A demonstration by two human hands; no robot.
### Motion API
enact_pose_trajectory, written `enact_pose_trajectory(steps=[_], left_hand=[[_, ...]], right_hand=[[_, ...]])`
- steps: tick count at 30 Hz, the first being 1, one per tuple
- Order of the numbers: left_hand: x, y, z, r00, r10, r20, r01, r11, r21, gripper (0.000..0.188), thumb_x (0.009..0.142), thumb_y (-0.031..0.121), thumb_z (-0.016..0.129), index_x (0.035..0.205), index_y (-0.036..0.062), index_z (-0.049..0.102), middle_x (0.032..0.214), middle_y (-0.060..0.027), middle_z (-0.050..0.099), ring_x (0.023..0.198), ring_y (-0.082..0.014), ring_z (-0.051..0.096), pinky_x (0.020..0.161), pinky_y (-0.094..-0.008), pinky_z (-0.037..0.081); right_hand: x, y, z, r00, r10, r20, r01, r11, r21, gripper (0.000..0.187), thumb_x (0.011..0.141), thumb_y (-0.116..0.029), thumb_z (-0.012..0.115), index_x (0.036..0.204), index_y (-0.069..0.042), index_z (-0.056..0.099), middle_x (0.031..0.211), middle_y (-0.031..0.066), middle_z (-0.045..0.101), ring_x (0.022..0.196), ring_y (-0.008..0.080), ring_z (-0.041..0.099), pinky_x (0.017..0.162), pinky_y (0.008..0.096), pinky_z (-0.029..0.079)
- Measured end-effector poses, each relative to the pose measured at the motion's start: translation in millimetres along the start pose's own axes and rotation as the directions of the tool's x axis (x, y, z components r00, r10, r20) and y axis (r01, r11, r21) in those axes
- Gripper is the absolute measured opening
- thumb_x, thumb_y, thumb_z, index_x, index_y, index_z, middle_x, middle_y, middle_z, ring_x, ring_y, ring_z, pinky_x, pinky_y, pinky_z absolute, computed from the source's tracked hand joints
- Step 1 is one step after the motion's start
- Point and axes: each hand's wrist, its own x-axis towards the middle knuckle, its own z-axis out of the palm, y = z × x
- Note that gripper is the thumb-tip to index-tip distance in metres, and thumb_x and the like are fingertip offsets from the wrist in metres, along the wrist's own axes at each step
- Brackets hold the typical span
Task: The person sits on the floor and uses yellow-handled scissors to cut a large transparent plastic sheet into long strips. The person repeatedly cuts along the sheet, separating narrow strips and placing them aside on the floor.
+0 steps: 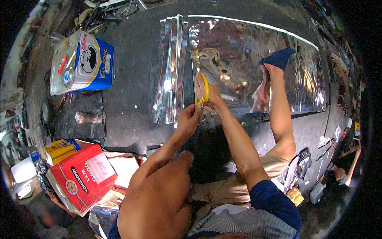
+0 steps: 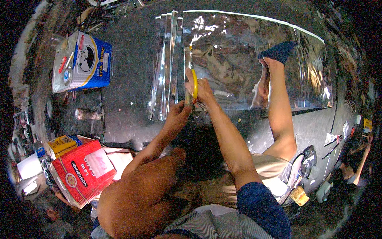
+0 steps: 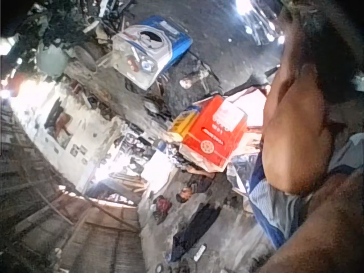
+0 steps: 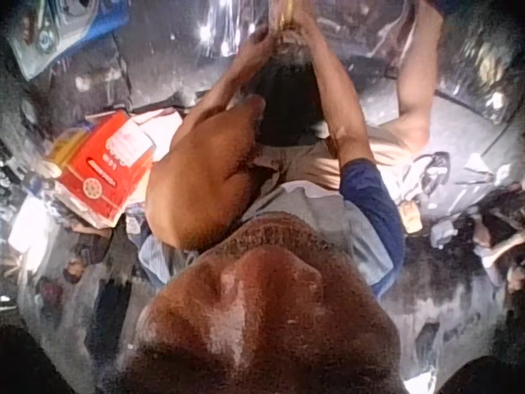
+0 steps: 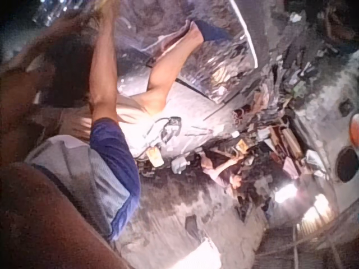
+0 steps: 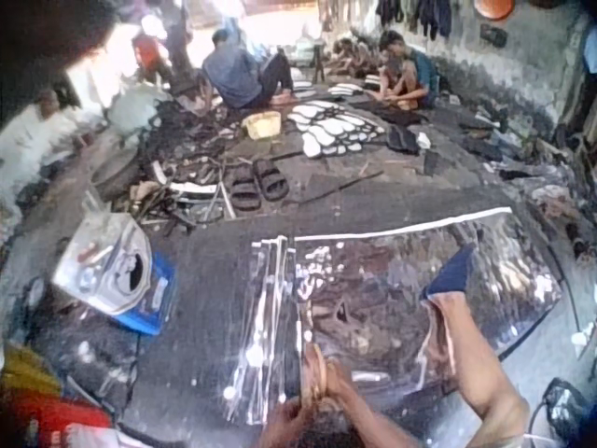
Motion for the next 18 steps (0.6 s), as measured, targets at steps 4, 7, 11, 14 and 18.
enact_pose_trajectory(steps=[4, 7, 11, 14, 18], left_hand=[[-8, 20, -1, 0.997, -0.066, 0.026, 0.067, 0.996, -0.051, 0.021, 0.092, 0.019, 0.05, 0.096, 0.0005, 0.059, 0.07, 0.005, 0.047, 0.066, -0.0048, 0.04, 0.058, -0.023, 0.034], [-13, 28, -7, 0.999, -0.019, 0.051, 0.017, 1.0, 0.026, 0.021, 0.092, 0.019, 0.049, 0.097, 0.0008, 0.059, 0.07, 0.0045, 0.047, 0.066, -0.005, 0.04, 0.058, -0.0235, 0.034], [-21, 30, -9, 0.999, -0.006, 0.053, 0.003, 0.998, 0.055, 0.019, 0.093, 0.019, 0.049, 0.089, 0.0017, 0.056, 0.068, 0.0051, 0.043, 0.063, -0.0049, 0.037, 0.055, -0.023, 0.031], [-30, 53, -8, 0.997, -0.015, 0.076, 0.009, 0.997, 0.075, 0.023, 0.093, 0.019, 0.05, 0.077, 0.0025, 0.048, 0.067, 0.0054, 0.036, 0.064, -0.0053, 0.034, 0.055, -0.0243, 0.031], [-33, 39, -14, 0.997, 0.072, 0.017, -0.072, 0.997, 0.031, 0.022, 0.093, 0.018, 0.052, 0.078, 0.0026, 0.047, 0.068, 0.0057, 0.036, 0.065, -0.0053, 0.033, 0.055, -0.0234, 0.03]], right_hand=[[37, -9, -27, 0.913, 0.377, 0.155, -0.407, 0.824, 0.395, 0.088, 0.074, -0.076, 0.033, 0.107, 0.002, 0.059, 0.08, 0.0198, 0.064, 0.063, 0.0257, 0.056, 0.059, 0.0405, 0.043], [64, -15, -44, 0.811, 0.492, 0.315, -0.584, 0.656, 0.479, 0.101, 0.07, -0.085, 0.029, 0.097, 0.005, 0.065, 0.078, 0.0172, 0.065, 0.061, 0.023, 0.056, 0.056, 0.0404, 0.042], [106, 2, -46, 0.833, 0.501, 0.236, -0.546, 0.674, 0.498, 0.102, 0.069, -0.086, 0.028, 0.096, 0.003, 0.067, 0.083, 0.0168, 0.067, 0.065, 0.0251, 0.059, 0.057, 0.0399, 0.043], [153, 23, -50, 0.858, 0.493, 0.147, -0.475, 0.65, 0.594, 0.087, 0.065, -0.081, 0.051, 0.071, 0.005, 0.066, 0.065, 0.0136, 0.061, 0.055, 0.0201, 0.058, 0.048, 0.0369, 0.044], [191, 19, -63, 0.805, 0.559, 0.196, -0.549, 0.579, 0.603, 0.085, 0.064, -0.084, 0.047, 0.06, 0.0, 0.058, 0.054, 0.0086, 0.055, 0.045, 0.0174, 0.054, 0.041, 0.0346, 0.041]])
